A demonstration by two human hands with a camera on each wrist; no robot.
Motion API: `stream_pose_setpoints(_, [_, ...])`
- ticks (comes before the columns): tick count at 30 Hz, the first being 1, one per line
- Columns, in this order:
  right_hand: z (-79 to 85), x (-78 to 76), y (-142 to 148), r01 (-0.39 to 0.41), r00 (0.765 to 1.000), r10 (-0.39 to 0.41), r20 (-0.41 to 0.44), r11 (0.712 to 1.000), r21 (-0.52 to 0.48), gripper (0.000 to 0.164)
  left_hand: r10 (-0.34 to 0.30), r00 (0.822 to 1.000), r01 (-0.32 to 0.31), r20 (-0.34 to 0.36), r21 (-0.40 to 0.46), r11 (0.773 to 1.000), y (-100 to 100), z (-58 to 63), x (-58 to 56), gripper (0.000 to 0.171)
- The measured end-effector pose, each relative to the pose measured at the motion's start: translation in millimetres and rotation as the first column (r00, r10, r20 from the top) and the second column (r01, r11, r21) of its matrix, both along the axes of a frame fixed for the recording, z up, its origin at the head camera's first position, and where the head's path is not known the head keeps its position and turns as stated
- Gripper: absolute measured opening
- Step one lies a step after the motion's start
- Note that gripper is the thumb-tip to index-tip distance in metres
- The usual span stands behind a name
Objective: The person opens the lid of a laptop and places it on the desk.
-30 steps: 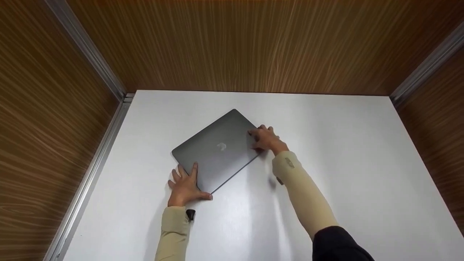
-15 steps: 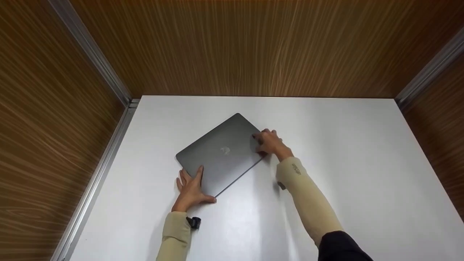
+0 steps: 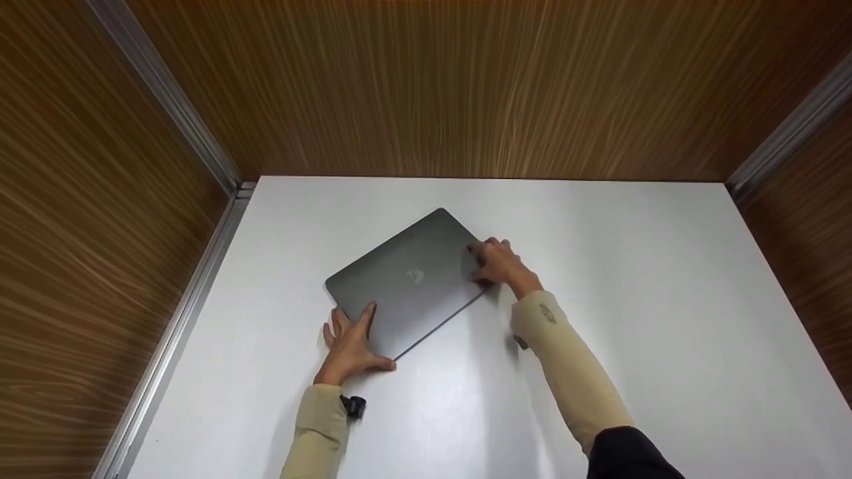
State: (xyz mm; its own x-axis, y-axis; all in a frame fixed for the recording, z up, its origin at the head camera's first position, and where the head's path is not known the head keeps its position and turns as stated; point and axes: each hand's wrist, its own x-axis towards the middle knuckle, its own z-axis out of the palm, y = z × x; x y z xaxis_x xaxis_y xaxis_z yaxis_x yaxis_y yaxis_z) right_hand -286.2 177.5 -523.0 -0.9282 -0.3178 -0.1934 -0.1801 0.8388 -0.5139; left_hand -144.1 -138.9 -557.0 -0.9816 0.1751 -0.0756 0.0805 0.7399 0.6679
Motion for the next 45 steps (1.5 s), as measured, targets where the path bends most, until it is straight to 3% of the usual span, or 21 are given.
stream_pose_setpoints(6, [0.3, 0.8, 3.4, -0.003, 1.000, 0.003, -0.015, 1.000, 0.000, 0.067, -0.013, 1.000, 0.013, -0.001, 0.028, 1.000, -3.2, -1.8, -4.4, 0.120])
stream_pose_setpoints(16, [5.6, -2.2, 9.5, 0.013, 1.000, -0.012, -0.003, 1.000, 0.021, 0.068, 0.049, 0.999, -0.049, 0.000, 0.106, 0.993, 9.1, 2.6, 0.5, 0.117])
stream_pose_setpoints(23, [2.3, -2.3, 8.3, 0.003, 1.000, -0.003, -0.020, 1.000, 0.013, 0.066, 0.213, 0.976, -0.203, -0.039, 0.174, 0.964, 18.2, 5.1, -1.3, 0.096])
stream_pose_setpoints(31, [-1.3, 0.5, 6.6, 0.019, 0.999, -0.020, -0.031, 1.000, -0.004, 0.067, 0.294, 0.956, -0.285, -0.018, 0.203, 0.937, 30.5, 2.5, 6.8, 0.108])
stream_pose_setpoints(38, [-1.1, 0.3, 6.0, 0.010, 1.000, -0.011, -0.013, 1.000, -0.012, 0.068, 0.309, 0.951, -0.302, -0.002, 0.201, 0.932, 39.5, -3.0, 9.9, 0.108])
stream_pose_setpoints(45, [0.9, -0.6, 7.5, 0.019, 1.000, -0.019, -0.015, 1.000, -0.003, 0.070, 0.312, 0.949, -0.300, -0.039, 0.186, 0.936, 43.5, -4.6, 6.4, 0.105])
